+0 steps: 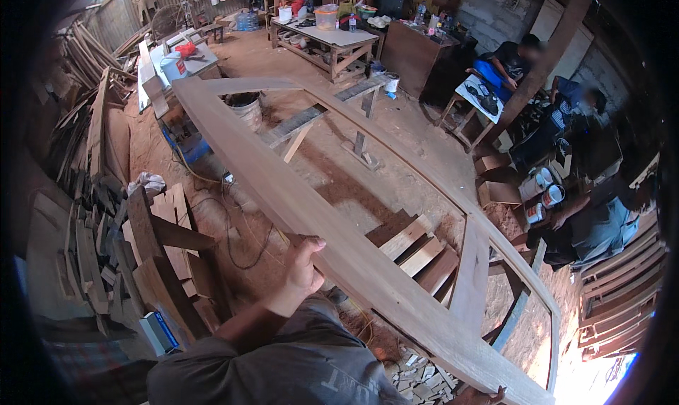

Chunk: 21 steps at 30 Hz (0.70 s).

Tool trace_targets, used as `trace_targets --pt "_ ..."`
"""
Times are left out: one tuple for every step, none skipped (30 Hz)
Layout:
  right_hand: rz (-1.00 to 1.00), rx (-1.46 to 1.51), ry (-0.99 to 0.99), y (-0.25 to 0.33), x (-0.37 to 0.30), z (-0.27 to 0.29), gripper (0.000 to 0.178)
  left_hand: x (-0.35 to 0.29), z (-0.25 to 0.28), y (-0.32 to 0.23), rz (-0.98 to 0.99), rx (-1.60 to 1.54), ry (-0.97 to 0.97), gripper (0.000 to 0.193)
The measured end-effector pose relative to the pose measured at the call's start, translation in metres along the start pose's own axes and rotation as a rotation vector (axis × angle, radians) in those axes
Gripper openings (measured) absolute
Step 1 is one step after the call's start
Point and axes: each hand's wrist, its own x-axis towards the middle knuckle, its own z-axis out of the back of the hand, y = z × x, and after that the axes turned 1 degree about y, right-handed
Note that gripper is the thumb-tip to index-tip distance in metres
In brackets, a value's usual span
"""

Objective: The person fits a wooden plank into a larger wooden frame structure, repeatedly lifting, positioning, and tapping it with a hammer to align it. The person adjusts the plank multiple times to ensure it sits flush within the frame.

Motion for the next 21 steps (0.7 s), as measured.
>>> trace_targets --pt "-0.009 -0.004 -0.002 -0.001 -0.002 -0.003 0.065 -0.001 -0.006 -0.001 -0.044 0.010 0.032 0.058" --pt "-0.020 -0.005 -0.002 -0.006 -0.005 -0.007 0.066 0.000 -0.012 -0.003 -0.009 -0.007 0.011 0.058" --pt "-0.030 -0.010 -0.008 -0.006 -0.006 -0.008 0.066 0.001 -0.018 -0.004 0.005 -0.025 0.015 0.059" --pt "-0.040 -0.012 -0.010 -0.010 -0.009 -0.009 0.067 0.002 -0.022 -0.004 0.021 -0.045 0.013 0.059" --pt "-0.055 -0.010 -0.011 -0.013 -0.012 -0.010 0.067 0.005 -0.024 -0.007 0.029 -0.039 0.027 0.060" --pt "-0.071 -0.013 -0.012 -0.016 -0.014 -0.011 0.068 0.010 -0.025 -0.008 0.039 -0.036 0.036 0.061" --pt "-0.089 -0.015 -0.011 -0.021 -0.018 -0.011 0.068 0.013 -0.022 -0.007 0.032 -0.048 0.064 0.062" --pt "-0.113 -0.014 -0.015 -0.024 -0.021 -0.012 0.069 0.022 -0.017 -0.007 0.049 -0.022 0.033 0.063" --pt "-0.137 -0.007 -0.019 -0.029 -0.025 -0.014 0.070 0.034 -0.010 -0.004 0.052 -0.012 0.035 0.064" --pt "-0.157 0.007 -0.024 -0.034 -0.028 -0.015 0.070 0.045 0.000 0.001 0.019 -0.046 0.109 0.065" --pt "-0.186 0.029 -0.026 -0.041 -0.033 -0.017 0.071 0.059 0.014 0.002 0.094 0.008 0.030 0.065" --pt "-0.216 0.056 -0.029 -0.047 -0.036 -0.017 0.071 0.070 0.031 0.002 0.138 0.016 0.017 0.065" --pt "-0.253 0.093 -0.033 -0.055 -0.040 -0.017 0.072 0.082 0.046 0.008 0.179 0.018 0.004 0.065" --pt "-0.301 0.158 -0.045 -0.064 -0.044 -0.016 0.072 0.092 0.058 0.019 0.139 0.039 -0.055 0.066" --pt "-0.361 0.241 -0.060 -0.077 -0.046 -0.015 0.073 0.110 0.068 0.026 0.148 -0.015 -0.101 0.066" --pt "-0.428 0.335 -0.096 -0.086 -0.048 -0.011 0.073 0.116 0.080 0.035 0.171 -0.067 -0.180 0.066" --pt "-0.474 0.428 -0.129 -0.099 -0.047 -0.009 0.074 0.122 0.087 0.048 0.210 -0.114 -0.276 0.066" --pt "-0.515 0.511 -0.145 -0.112 -0.046 -0.008 0.074 0.134 0.091 0.058 0.168 -0.088 -0.230 0.069" --pt "-0.537 0.553 -0.158 -0.125 -0.044 -0.005 0.075 0.143 0.095 0.068 0.174 -0.083 -0.191 0.070" --pt "-0.528 0.591 -0.092 -0.138 -0.037 -0.009 0.079 0.163 0.095 0.076 0.179 -0.079 -0.159 0.072" --pt "-0.534 0.626 -0.082 -0.151 -0.030 -0.013 0.084 0.177 0.097 0.085 0.189 -0.076 -0.136 0.073"
